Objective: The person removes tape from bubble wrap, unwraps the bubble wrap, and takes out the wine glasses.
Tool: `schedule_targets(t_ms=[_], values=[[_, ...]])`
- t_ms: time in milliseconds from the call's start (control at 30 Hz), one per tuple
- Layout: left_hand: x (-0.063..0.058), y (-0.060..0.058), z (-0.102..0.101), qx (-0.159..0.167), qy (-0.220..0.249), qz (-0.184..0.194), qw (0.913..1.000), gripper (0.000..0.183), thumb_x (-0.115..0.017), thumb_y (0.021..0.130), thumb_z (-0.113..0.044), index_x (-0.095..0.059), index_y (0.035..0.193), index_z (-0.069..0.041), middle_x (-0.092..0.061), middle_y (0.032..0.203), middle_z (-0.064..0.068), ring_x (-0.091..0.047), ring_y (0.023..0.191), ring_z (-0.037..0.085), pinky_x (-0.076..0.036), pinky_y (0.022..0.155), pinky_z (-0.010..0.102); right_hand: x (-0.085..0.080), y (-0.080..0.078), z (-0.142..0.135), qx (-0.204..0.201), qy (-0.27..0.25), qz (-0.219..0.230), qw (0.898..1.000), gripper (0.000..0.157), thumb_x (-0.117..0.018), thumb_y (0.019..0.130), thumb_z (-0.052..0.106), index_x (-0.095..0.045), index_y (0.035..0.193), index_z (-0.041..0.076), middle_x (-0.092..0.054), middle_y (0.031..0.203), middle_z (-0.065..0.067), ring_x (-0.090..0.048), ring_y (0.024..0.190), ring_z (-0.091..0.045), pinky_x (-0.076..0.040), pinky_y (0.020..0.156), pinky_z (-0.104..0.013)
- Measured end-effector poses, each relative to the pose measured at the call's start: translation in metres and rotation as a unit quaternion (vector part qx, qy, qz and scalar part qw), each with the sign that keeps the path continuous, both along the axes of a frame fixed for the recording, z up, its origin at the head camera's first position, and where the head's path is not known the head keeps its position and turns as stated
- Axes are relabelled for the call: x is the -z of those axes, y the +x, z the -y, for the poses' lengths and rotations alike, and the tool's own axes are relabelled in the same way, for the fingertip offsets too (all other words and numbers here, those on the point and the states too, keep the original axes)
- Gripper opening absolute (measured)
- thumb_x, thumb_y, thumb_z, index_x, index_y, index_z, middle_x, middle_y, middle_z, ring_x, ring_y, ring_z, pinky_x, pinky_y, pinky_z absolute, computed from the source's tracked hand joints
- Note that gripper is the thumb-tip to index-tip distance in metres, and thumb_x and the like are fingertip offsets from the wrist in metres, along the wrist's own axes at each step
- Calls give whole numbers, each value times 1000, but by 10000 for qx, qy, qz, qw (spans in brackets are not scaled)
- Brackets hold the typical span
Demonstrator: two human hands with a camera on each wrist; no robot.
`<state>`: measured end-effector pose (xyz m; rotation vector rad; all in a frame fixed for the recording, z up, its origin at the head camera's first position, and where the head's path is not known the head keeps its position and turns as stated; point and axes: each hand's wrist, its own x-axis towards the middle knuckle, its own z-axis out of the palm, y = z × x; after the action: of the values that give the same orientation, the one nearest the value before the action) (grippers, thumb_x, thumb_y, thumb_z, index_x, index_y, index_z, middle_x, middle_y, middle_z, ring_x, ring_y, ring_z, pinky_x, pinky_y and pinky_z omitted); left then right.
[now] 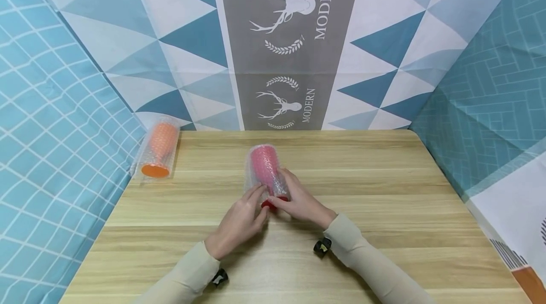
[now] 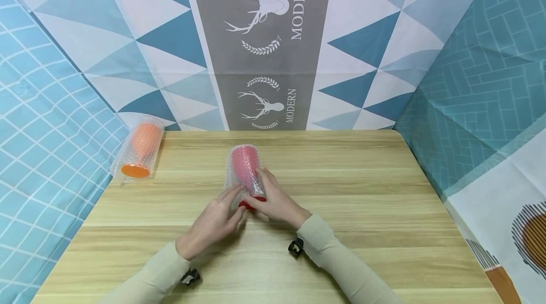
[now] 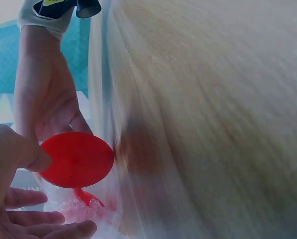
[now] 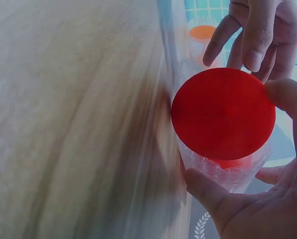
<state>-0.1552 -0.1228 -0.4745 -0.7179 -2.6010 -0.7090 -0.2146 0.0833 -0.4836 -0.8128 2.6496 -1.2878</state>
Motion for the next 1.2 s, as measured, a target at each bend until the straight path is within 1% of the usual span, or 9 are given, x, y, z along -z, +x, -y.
schedule_targets(t_ms=[100, 267, 400, 533, 700, 833, 1000, 1100, 1200], values=[[1, 0, 0, 26, -25, -26, 10000, 54, -75, 89, -8, -58, 138, 7, -61, 139, 28, -66, 122, 38, -59, 96, 41, 0, 1, -1, -23, -83, -10, 10000, 88, -70, 96, 45, -23, 163, 14, -28, 167, -10, -40, 148, -29, -41, 117, -52], [1, 0, -1, 92, -4, -177, 9998, 50, -76, 88, -8, -62, 134, 6, -63, 135, 27, -66, 123, 38, -58, 98, 43, 1, 3, -4, 1, -272, 33, 9996, 83, -71, 97, 39, -26, 162, 14, -32, 165, -11, -42, 146, -27, -41, 118, -50], [0, -1, -3, 130, 24, -196, 9997, 47, -75, 89, -8, -63, 132, 6, -64, 135, 26, -65, 124, 37, -56, 102, 43, 1, 6, -6, 88, -319, 38, 9994, 82, -71, 97, 36, -26, 162, 12, -33, 164, -13, -42, 146, -29, -40, 118, -51], [-2, -3, -4, 80, 16, -215, 9997, 46, -76, 88, -8, -65, 130, 5, -65, 133, 25, -66, 122, 37, -56, 103, 44, 2, 8, -7, 103, -406, -12, 9991, 81, -71, 97, 34, -27, 161, 11, -37, 162, -14, -45, 144, -30, -40, 118, -51], [-6, -7, 0, -39, 35, -416, 9991, 46, -78, 86, -8, -66, 129, 4, -66, 131, 24, -67, 119, 36, -57, 101, 44, 2, 14, -11, 200, -479, 299, 9982, 82, -69, 98, 39, -25, 163, 14, -39, 161, -11, -48, 142, -27, -43, 117, -48], [-10, -12, 6, -110, 69, -520, 9986, 44, -77, 89, -12, -65, 129, 4, -66, 130, 24, -67, 118, 37, -58, 100, 44, 2, 19, -15, 291, -506, 481, 9971, 85, -70, 97, 40, -23, 163, 13, -39, 161, -11, -53, 137, -27, -48, 113, -47], [-14, -18, 17, -275, 191, -334, 9989, 47, -74, 94, -23, -63, 133, 3, -63, 135, 24, -63, 123, 37, -54, 105, 48, 2, 26, -17, 195, -593, 491, 9968, 87, -72, 96, 38, -23, 163, 11, -39, 161, -12, -54, 136, -26, -49, 111, -44], [-16, -22, 24, -383, 314, -168, 9986, 50, -71, 97, -25, -60, 136, 3, -60, 139, 25, -59, 129, 39, -50, 110, 51, 2, 32, -18, 171, -530, 454, 9974, 88, -70, 97, 42, -22, 163, 10, -38, 162, -13, -53, 137, -27, -49, 111, -45], [-16, -28, 30, -439, 424, -12, 9981, 52, -69, 98, -25, -56, 139, 5, -56, 142, 27, -55, 133, 41, -46, 114, 53, 1, 38, -19, 148, -546, 514, 9971, 88, -69, 97, 44, -22, 164, 10, -36, 163, -11, -53, 137, -26, -49, 112, -44]])
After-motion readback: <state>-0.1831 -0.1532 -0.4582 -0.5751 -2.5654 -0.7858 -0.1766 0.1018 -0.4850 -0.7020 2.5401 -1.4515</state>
